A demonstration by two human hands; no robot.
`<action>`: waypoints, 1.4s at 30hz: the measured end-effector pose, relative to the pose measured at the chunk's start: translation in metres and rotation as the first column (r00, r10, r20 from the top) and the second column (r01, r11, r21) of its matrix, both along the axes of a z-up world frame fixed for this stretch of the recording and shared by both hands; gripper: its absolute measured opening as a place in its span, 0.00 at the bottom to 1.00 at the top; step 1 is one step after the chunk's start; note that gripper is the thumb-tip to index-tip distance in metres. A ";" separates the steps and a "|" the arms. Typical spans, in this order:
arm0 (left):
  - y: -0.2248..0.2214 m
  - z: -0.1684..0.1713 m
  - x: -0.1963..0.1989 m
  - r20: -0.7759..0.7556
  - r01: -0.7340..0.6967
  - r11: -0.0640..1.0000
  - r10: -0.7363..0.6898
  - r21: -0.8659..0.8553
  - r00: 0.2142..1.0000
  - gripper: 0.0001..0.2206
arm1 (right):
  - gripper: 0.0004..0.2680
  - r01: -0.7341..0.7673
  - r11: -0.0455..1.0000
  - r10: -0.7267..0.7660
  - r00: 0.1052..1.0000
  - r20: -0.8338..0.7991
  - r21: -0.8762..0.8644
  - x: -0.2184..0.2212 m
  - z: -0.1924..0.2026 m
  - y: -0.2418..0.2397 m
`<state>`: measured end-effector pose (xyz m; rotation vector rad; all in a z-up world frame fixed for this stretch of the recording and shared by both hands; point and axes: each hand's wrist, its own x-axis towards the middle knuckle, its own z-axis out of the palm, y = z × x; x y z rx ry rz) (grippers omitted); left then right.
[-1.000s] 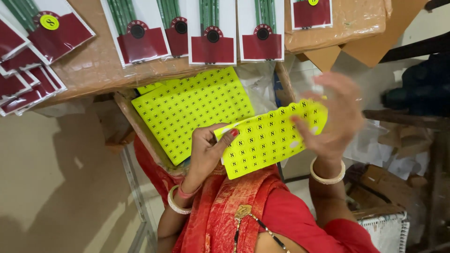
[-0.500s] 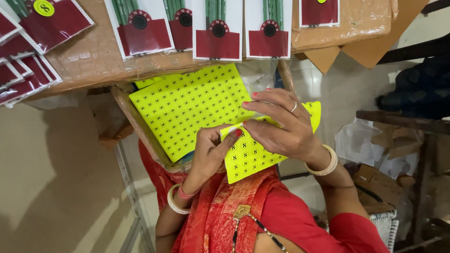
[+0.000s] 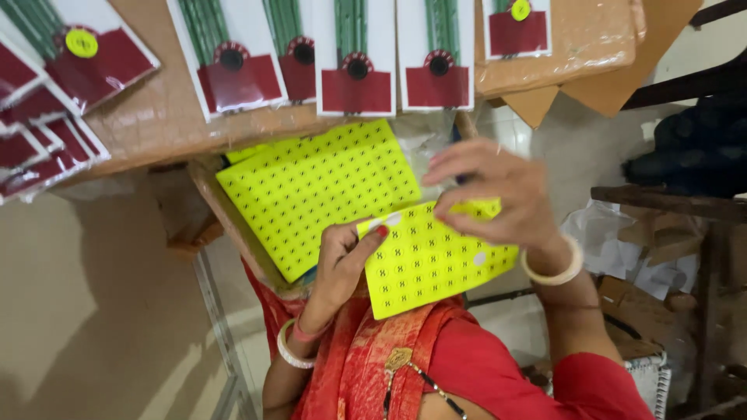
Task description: The person picks up a sheet of yellow stickers and peels them off one by one, applying a sticker to the packaging of several paint brush sets on the table.
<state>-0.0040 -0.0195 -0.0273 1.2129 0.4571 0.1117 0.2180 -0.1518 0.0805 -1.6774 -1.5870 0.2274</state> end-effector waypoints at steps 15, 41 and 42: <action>0.003 -0.017 0.002 -0.064 -0.026 0.990 0.017 -0.141 0.998 0.11 | 0.05 -0.163 0.842 -0.112 0.879 -0.463 -0.514 0.153 0.004 0.074; 0.015 -0.017 0.013 -0.080 -0.014 0.995 0.006 -0.097 0.997 0.11 | 0.06 -0.062 0.809 -0.221 0.890 -0.399 -0.585 0.141 0.002 0.080; 0.015 -0.018 0.012 -0.095 -0.008 0.996 0.000 -0.086 0.995 0.11 | 0.06 -0.069 0.810 -0.221 0.884 -0.411 -0.583 0.140 0.002 0.079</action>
